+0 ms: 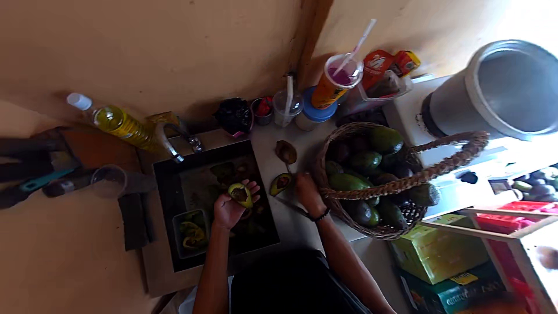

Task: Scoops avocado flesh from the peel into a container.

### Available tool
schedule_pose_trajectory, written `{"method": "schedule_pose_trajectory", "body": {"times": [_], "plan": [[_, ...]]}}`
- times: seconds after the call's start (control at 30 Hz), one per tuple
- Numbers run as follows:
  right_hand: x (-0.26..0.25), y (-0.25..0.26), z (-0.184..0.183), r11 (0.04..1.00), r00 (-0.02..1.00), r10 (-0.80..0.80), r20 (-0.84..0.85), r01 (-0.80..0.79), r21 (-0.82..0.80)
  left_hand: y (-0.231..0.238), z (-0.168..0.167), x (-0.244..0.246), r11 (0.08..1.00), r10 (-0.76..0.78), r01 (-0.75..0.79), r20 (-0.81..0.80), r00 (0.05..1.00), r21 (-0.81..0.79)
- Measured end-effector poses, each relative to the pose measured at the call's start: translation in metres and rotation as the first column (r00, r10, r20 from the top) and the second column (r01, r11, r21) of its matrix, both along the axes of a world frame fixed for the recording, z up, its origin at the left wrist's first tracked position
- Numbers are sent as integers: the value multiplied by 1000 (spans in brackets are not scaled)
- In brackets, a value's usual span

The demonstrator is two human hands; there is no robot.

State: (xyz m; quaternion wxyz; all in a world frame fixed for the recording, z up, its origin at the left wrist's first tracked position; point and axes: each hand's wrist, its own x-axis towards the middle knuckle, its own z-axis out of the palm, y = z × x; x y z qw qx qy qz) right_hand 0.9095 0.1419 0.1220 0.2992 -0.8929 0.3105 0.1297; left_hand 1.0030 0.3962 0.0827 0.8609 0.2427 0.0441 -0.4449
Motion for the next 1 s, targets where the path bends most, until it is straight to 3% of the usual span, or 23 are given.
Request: {"method": "schedule_pose_trajectory", "body": {"times": [0.1,0.2,0.37,0.47,0.6,0.73,0.9,1.0], "plan": [[7,6,-5,999,992,-20,-126,16,-27,20,0,3,999,-28,29,11,1000,-40],[3,13,-20,994,990,-85,-110,77,-80,29,-3,5,997,-43,40,-54,998,-59],[2,18,-18,984,967,-172,-188,161,-74,31,-5,20,993,-61,72,-116,991,98],[0,15,-17,981,963,-189,-192,177,-81,17,-1,47,982,28,-8,-105,994,191],[-5,13,-17,976,968,-215,-129,208,-69,5,10,97,979,200,-200,-18,980,-27],[-17,20,-13,963,969,-244,-37,238,-123,-10,33,138,871,401,-421,-130,907,-254],[-34,40,6,943,939,-286,191,311,-117,1,38,153,763,442,-522,-280,852,-382],[-45,52,14,929,865,-359,350,366,49,19,29,147,721,450,-519,-259,855,-460]]}}
